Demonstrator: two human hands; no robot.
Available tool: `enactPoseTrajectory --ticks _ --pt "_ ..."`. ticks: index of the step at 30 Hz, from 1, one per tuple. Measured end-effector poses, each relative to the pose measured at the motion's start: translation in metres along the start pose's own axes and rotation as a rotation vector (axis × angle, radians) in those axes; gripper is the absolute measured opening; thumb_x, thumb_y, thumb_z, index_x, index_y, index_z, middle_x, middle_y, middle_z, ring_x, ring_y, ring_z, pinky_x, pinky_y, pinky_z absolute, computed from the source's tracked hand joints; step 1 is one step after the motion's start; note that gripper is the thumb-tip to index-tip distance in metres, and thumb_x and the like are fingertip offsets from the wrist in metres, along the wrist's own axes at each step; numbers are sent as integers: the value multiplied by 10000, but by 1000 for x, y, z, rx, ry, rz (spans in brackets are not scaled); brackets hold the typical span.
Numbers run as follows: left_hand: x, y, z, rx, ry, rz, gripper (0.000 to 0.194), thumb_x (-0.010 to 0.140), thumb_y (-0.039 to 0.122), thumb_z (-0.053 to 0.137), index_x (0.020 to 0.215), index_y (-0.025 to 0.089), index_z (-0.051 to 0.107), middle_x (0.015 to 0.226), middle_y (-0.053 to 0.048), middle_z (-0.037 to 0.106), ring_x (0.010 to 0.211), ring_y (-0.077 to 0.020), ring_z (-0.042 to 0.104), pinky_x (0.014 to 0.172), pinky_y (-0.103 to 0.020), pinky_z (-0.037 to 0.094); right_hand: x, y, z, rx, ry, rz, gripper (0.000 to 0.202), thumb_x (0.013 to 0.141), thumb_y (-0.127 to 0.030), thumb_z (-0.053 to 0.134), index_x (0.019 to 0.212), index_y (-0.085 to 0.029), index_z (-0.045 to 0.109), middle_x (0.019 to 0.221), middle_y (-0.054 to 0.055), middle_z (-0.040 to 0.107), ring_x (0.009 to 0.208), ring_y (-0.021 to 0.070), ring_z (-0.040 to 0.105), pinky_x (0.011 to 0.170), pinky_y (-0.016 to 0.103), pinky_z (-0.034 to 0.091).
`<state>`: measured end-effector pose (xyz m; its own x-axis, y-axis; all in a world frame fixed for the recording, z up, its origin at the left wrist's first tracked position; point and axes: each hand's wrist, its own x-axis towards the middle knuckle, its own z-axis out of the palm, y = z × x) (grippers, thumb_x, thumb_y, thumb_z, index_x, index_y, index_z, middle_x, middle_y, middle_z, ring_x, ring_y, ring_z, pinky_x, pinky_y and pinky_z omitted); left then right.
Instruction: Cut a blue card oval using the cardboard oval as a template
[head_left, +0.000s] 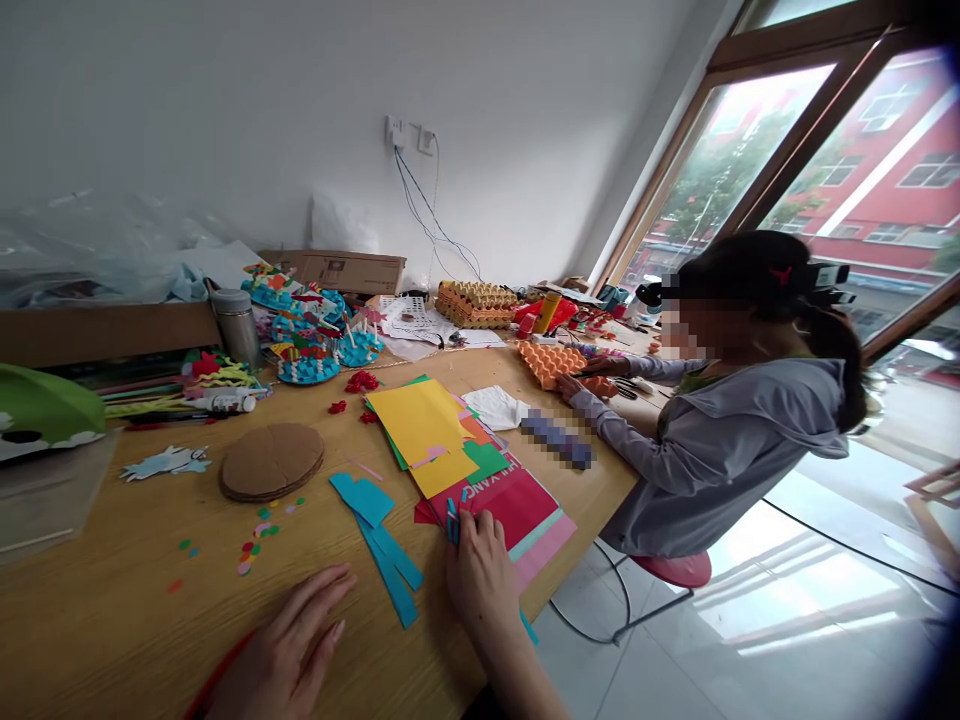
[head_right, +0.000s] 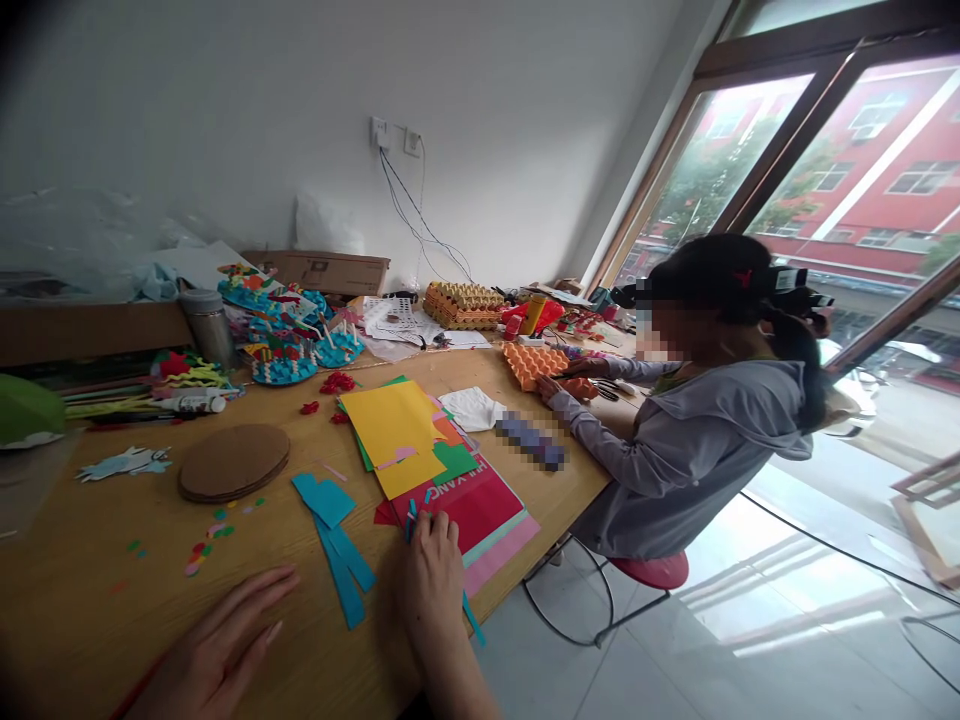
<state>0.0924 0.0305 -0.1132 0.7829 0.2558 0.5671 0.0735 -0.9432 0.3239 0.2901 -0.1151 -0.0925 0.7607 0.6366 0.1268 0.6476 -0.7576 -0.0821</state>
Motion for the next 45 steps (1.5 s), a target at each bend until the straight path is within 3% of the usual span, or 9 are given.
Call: enactPoseTrajectory --ticks 6,11,21,32,36,40,45 --pt "0 2 0 -36 -3 -44 410 867 242 530 1270 318 528 1195 12 675 1052 -130 656 871 -197 524 -2 3 -2 -5 14 58 474 850 -263 559 1276 -57 536 1117 188 566 1027 313 506 887 401 409" --pt "0 2 0 -64 -33 -71 422 873 246 521 1287 332 526 1206 14 671 1053 -137 656 862 -206 534 -3 1 0 -52 24 -3 327 839 -87 468 1121 -108 631 1044 157 599 984 277 529 862 367 412" --pt "-1 0 2 -91 -85 -118 380 886 254 501 1256 314 566 1201 -11 674 1060 -151 653 884 -237 530 -7 2 4 93 -2 -29 446 795 34 373 1077 -158 661 1003 113 624 957 237 566 829 309 423" --pt "4 6 -2 -123 -50 -172 342 853 166 487 1129 287 648 1130 -14 705 1008 -151 675 859 -240 550 23 22 -36 464 -64 -24 394 736 -42 492 1056 -168 684 1065 81 693 1002 233 630 836 290 443" --pt "3 4 0 -126 -51 -197 317 863 184 487 1121 268 652 1135 -23 702 1003 -155 676 862 -246 555 37 25 -48 601 -133 -102 353 719 -68 485 970 -181 707 905 47 721 835 214 647 697 265 443" --pt "2 4 0 -150 -60 -212 310 875 186 474 1110 272 656 1129 -21 703 1015 -156 670 878 -260 554 63 5 -51 720 -223 -210 337 698 -71 488 938 -154 709 748 0 683 667 146 590 580 210 379" --pt "2 4 0 -146 -62 -219 323 864 169 482 1122 267 649 1131 -32 699 1014 -157 667 875 -250 556 108 -51 -42 626 -280 -239 237 700 -99 529 850 -149 705 644 -37 614 584 100 524 501 185 290"
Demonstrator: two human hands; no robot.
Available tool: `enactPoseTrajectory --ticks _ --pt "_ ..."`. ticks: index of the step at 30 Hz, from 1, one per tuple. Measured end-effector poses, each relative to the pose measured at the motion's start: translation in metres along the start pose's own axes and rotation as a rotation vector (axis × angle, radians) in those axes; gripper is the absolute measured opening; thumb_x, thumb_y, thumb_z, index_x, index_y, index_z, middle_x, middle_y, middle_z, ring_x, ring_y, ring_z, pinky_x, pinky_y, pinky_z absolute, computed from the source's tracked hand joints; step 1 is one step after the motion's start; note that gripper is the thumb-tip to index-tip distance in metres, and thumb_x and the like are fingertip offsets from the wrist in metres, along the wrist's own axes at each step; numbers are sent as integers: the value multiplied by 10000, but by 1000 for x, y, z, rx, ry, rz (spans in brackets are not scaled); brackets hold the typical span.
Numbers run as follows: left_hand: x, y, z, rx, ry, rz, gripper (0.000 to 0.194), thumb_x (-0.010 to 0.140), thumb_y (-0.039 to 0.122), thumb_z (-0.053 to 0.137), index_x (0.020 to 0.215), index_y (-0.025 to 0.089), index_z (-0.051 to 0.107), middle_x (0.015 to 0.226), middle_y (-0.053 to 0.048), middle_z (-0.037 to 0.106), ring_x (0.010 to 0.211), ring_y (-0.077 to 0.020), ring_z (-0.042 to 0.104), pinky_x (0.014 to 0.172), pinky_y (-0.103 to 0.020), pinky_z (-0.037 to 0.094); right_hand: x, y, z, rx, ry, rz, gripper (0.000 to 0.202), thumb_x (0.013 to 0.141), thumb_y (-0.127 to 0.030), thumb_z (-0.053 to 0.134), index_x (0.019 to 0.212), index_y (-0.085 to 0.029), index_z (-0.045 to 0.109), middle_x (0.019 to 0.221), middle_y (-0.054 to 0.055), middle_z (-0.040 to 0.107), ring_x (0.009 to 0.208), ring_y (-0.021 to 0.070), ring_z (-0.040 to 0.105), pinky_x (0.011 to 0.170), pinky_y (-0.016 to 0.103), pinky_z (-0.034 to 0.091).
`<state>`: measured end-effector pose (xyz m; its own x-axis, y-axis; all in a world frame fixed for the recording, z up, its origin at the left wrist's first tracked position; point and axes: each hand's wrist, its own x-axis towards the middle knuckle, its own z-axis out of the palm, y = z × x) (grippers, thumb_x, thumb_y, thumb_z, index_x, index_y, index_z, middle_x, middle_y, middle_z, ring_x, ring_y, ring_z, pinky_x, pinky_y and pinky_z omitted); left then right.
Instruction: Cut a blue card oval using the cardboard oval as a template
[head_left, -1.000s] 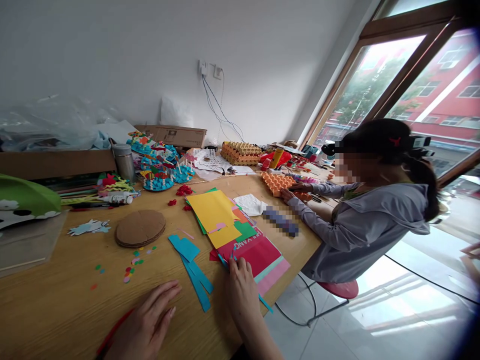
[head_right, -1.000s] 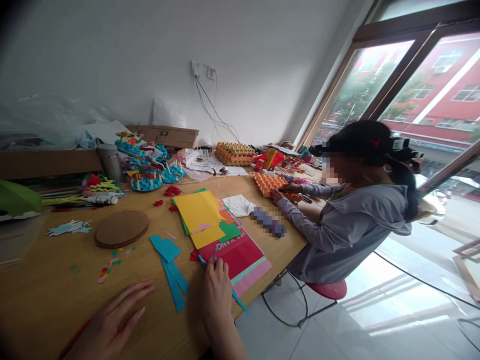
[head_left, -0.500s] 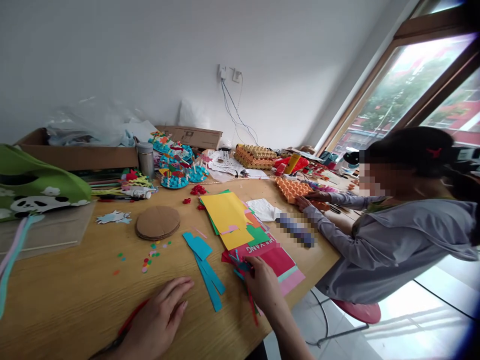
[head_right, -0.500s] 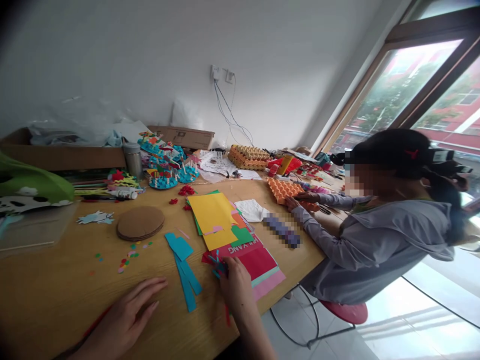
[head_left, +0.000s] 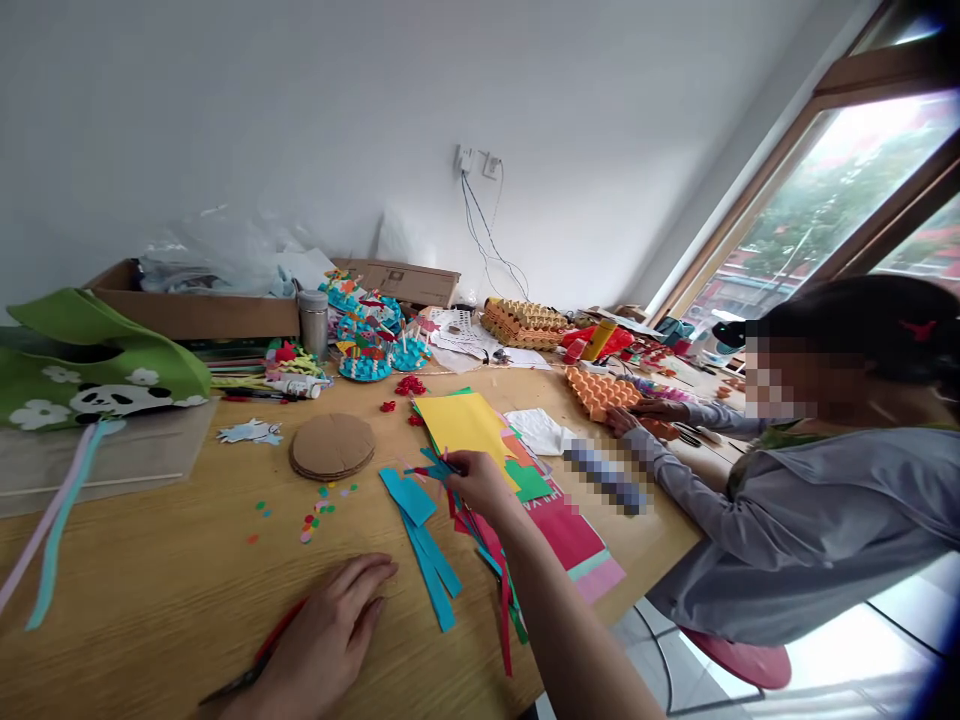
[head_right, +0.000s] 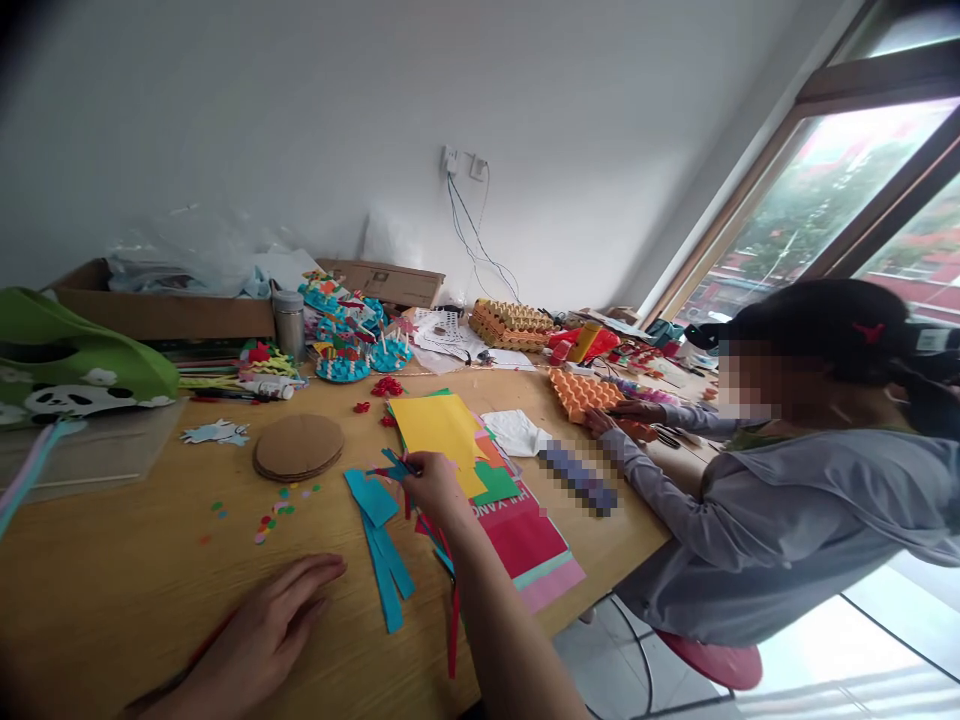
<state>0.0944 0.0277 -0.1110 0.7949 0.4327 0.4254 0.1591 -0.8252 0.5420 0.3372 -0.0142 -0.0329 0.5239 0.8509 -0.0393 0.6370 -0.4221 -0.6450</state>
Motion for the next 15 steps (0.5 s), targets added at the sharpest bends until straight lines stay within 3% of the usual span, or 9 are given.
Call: enactPoseTrajectory --ticks 4,8,11,15 --pt "1 -1 0 14 28 -1 332 849 146 492 1107 279 655 1108 -26 707 991 -165 676 858 -262 567 50 -16 30 -67 15 23 208 717 -92 550 860 -155 688 714 -6 641 665 123 568 531 185 307" --pt "1 0 0 26 42 25 389 827 104 486 1122 301 648 1101 -8 706 983 -164 676 857 -269 571 81 -22 53 -147 30 59 160 753 -140 611 906 -131 654 885 74 669 826 183 601 601 213 351" --pt "1 0 0 41 43 33 430 823 87 477 1158 307 632 1105 -7 702 990 -163 671 861 -274 570 89 -24 58 -186 3 69 155 817 -237 620 925 -127 633 924 94 662 862 196 606 647 238 389" --pt "1 0 1 49 56 39 435 816 73 474 1150 298 637 1095 -12 706 989 -164 672 859 -279 573 90 -22 49 -207 -69 73 253 945 -351 492 934 -134 622 901 47 650 792 146 613 708 289 480"
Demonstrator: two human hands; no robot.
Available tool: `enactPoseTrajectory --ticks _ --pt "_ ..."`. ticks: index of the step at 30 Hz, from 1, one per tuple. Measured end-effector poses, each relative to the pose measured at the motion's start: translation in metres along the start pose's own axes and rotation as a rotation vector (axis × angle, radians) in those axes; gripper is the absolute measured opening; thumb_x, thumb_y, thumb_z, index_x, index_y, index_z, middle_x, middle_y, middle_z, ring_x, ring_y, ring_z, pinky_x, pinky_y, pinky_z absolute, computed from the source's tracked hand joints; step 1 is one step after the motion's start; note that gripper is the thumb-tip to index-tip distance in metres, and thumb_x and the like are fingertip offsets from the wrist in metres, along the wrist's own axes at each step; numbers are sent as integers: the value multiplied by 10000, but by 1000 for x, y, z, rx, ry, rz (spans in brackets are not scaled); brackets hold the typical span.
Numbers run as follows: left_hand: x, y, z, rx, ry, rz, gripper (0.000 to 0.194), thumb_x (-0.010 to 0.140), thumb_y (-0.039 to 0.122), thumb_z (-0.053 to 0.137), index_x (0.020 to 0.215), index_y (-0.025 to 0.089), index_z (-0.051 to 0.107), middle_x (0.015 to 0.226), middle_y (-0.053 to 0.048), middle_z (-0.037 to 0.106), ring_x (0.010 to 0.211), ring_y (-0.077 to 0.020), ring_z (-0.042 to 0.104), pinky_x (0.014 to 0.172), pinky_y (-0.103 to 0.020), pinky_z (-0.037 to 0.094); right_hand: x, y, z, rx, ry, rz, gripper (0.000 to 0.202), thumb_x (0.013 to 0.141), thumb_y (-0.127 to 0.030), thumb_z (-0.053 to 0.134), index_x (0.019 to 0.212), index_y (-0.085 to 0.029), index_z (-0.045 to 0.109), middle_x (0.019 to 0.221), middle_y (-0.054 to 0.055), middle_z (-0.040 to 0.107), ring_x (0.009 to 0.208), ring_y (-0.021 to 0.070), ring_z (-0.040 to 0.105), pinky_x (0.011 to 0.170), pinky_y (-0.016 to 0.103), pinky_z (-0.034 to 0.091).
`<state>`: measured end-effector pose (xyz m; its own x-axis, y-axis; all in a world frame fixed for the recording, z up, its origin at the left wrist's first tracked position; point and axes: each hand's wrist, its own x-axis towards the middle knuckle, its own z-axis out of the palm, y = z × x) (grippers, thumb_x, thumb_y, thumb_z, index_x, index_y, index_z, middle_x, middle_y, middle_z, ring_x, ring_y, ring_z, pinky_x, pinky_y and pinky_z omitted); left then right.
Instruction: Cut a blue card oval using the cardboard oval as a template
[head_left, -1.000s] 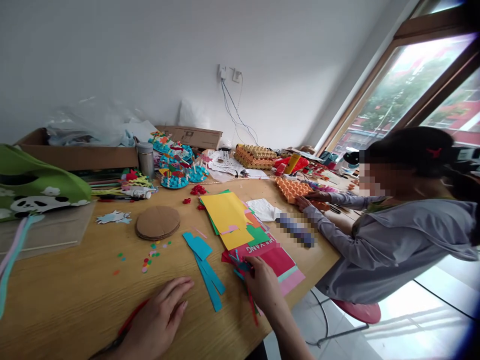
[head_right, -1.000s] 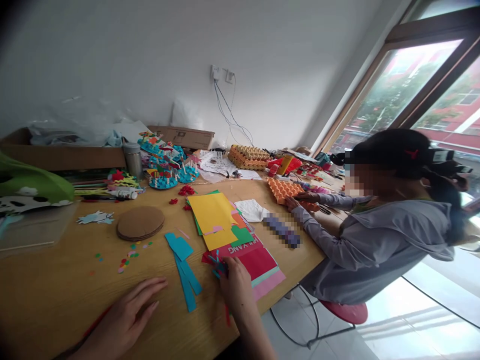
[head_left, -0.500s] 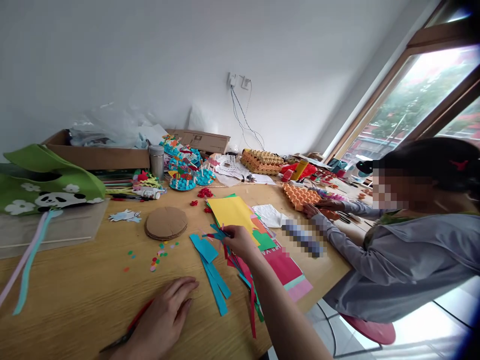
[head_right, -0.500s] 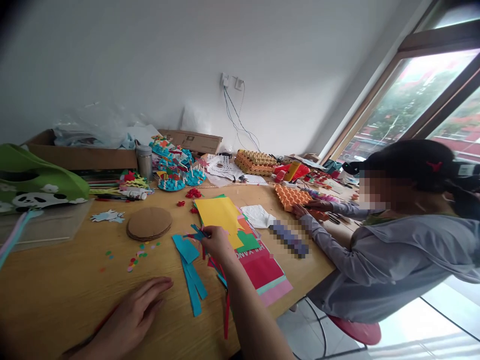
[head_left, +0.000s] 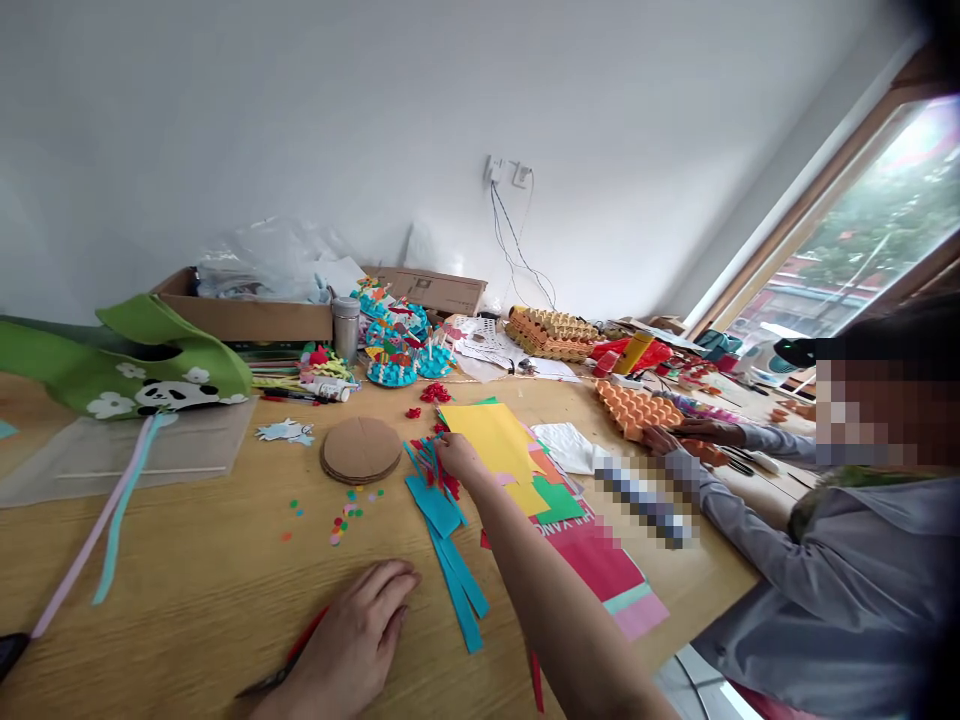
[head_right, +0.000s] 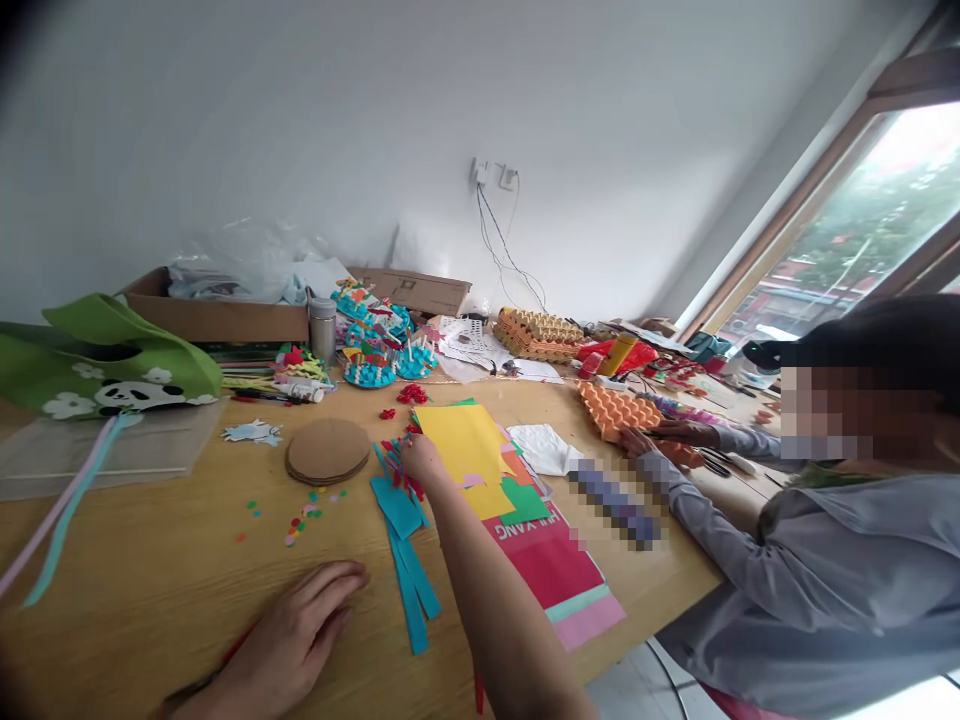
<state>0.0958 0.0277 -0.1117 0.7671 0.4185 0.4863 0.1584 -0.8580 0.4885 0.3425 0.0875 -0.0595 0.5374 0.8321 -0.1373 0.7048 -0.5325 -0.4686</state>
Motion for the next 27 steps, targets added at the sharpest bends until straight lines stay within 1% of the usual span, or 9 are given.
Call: enactPoseTrajectory --ticks 3,7,10,12,15,19,22,25,27 --pt "-1 -1 0 1 -6 -9 393 827 93 482 1126 288 646 1094 -16 707 986 -168 674 855 -285 576 -1 6 -8 -14 -37 -4 291 939 -398 511 960 -129 620 922 34 645 792 143 621 733 325 521" --pt "0 -2 1 3 -8 -16 344 835 117 488 1083 281 662 1090 -25 708 970 -174 681 838 -284 582 -6 11 -11 -50 -28 -32 286 935 -390 517 966 -126 623 937 37 648 814 153 623 746 333 517" --pt "0 -2 1 13 -15 -11 333 842 125 480 1080 273 661 1088 -28 708 975 -170 678 844 -280 579 -14 12 -11 -98 15 -69 201 926 -276 511 998 -136 636 1027 79 660 900 173 620 770 303 473" --pt "0 -3 1 22 -28 -11 326 849 131 470 1077 265 661 1093 -33 705 983 -167 674 848 -275 576 -20 12 -13 -135 24 -105 197 869 -163 528 1018 -150 655 1091 107 662 976 199 613 769 268 435" --pt "-1 -4 0 27 -42 -5 329 857 136 464 1088 264 662 1093 -41 703 985 -165 672 850 -275 574 -29 14 -22 -186 -23 -159 249 778 -83 554 965 -165 696 1039 108 695 976 228 627 731 248 410" --pt "-2 -6 1 18 -45 -12 330 863 149 488 1117 278 655 1107 -32 698 1003 -166 665 865 -280 569 -33 18 -34 -232 -60 -193 258 823 -109 511 993 -172 695 1054 98 695 987 227 628 749 259 421" --pt "-2 -6 1 18 -43 -6 318 869 164 490 1110 282 660 1104 -27 701 1001 -164 667 864 -276 569 -32 17 -31 -257 -84 -202 236 896 -201 508 1089 -162 639 1100 87 667 985 200 619 809 305 448" --pt "-1 -7 0 25 -44 10 296 872 177 491 1081 282 673 1094 -27 707 974 -164 679 840 -270 576 -34 13 -26 -275 -115 -207 213 895 -287 557 1013 -131 642 1019 81 674 902 183 625 796 326 461" --pt "0 -7 -2 30 -46 19 285 875 191 491 1075 276 675 1100 -30 707 974 -166 681 842 -269 575 -40 12 -29 -274 -88 -202 179 894 -246 534 958 -132 656 996 95 682 900 187 625 757 285 432"
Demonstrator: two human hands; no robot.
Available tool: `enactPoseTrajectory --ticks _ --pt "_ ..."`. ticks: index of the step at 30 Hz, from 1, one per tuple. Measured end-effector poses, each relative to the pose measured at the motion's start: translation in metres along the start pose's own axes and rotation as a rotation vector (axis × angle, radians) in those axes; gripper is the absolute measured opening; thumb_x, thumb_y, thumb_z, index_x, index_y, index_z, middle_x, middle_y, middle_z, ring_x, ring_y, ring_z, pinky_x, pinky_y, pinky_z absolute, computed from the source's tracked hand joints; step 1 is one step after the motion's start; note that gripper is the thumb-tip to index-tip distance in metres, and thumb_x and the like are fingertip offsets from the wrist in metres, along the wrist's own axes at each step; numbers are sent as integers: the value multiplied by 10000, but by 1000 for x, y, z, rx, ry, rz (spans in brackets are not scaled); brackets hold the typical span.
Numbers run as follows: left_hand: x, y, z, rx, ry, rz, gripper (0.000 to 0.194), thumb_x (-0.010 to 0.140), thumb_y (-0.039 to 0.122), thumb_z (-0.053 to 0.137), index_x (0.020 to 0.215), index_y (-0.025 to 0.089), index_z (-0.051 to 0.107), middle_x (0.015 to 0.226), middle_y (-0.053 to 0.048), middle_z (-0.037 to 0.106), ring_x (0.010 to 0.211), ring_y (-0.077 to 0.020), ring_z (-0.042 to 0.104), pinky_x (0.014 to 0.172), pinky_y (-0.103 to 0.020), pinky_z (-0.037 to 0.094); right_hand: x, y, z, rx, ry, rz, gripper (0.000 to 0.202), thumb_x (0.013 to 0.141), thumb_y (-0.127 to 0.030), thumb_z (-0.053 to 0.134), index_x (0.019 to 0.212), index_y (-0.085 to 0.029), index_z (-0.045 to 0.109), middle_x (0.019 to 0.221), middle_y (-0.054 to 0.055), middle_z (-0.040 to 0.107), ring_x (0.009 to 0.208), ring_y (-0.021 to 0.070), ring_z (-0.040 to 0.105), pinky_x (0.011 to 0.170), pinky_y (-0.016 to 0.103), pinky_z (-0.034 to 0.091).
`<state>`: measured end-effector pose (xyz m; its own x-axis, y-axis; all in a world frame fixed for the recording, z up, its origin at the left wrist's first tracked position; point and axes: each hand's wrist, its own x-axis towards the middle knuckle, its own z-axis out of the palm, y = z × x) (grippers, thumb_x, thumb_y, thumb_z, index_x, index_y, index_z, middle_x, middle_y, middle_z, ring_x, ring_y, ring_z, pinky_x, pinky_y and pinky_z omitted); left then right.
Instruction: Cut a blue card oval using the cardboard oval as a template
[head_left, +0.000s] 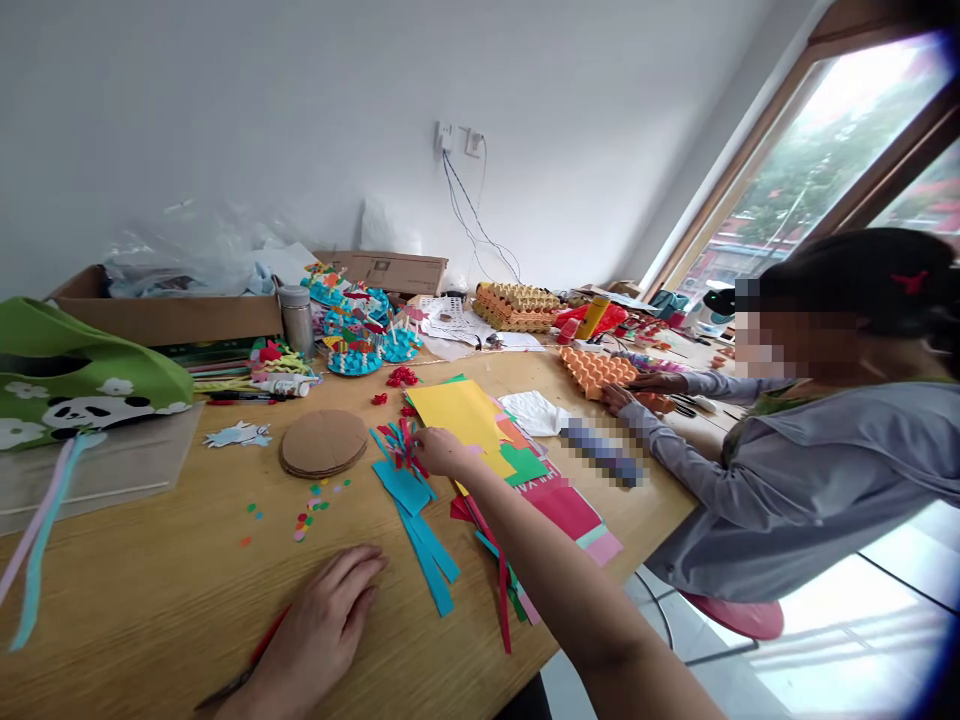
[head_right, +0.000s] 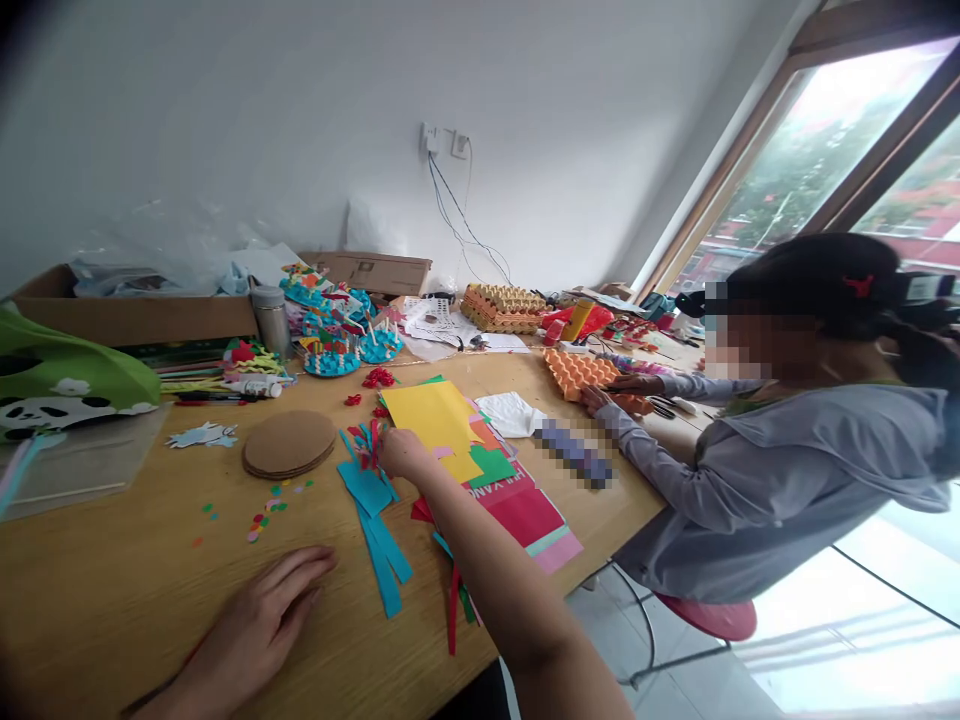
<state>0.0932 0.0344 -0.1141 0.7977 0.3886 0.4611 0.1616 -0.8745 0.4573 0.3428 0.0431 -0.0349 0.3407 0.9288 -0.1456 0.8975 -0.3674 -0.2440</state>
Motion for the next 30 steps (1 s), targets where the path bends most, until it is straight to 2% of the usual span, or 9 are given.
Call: enactPoseTrajectory --ticks 3,7,9,13,15,18,22,30 --pt "1 -1 -1 5 5 7 277 882 213 488 1081 268 674 1101 -33 708 982 -166 680 853 -266 568 -27 8 -11 2 88 33 197 909 -223 471 961 -151 647 1024 98 678 943 188 612 707 254 378" --pt "1 -1 0 20 17 25 265 884 226 486 1063 259 679 1089 -33 713 963 -159 687 838 -247 568 -87 37 -19 3 95 71 206 897 -349 523 867 -175 630 878 50 686 825 175 620 616 248 339" --pt "1 -2 1 37 32 42 271 880 223 490 1079 257 671 1096 -31 711 964 -154 686 841 -240 563 -118 51 -11 -22 64 130 232 879 -385 553 838 -167 621 829 58 682 776 192 625 589 258 332" --pt "-2 -5 3 57 39 78 288 873 232 510 1123 268 649 1096 -19 709 972 -144 681 849 -226 554 -158 60 20 -171 0 323 417 795 -495 662 970 -122 602 964 132 675 926 278 632 672 297 385" --pt "-3 -7 4 57 40 86 290 873 243 514 1130 270 645 1099 -16 707 977 -142 679 852 -222 550 -166 55 34 -194 10 386 454 783 -489 683 1008 -106 588 995 147 667 949 295 632 701 314 404" --pt "-3 -10 5 51 39 85 290 874 250 511 1131 271 646 1106 -18 705 981 -144 678 853 -222 549 -170 44 46 -182 35 397 317 846 -375 639 1013 -113 579 999 138 668 936 282 645 697 313 415" --pt "-2 -10 6 51 33 77 289 878 258 507 1131 269 647 1111 -23 703 977 -146 680 847 -220 550 -171 38 49 -152 36 389 140 884 -209 550 987 -119 579 981 124 678 925 262 656 672 298 404" --pt "-4 -11 7 42 16 58 299 882 254 500 1141 273 648 1115 -20 702 990 -147 673 860 -227 548 -174 44 49 -107 16 349 140 861 -121 472 891 -136 607 920 105 696 855 232 657 623 281 339"
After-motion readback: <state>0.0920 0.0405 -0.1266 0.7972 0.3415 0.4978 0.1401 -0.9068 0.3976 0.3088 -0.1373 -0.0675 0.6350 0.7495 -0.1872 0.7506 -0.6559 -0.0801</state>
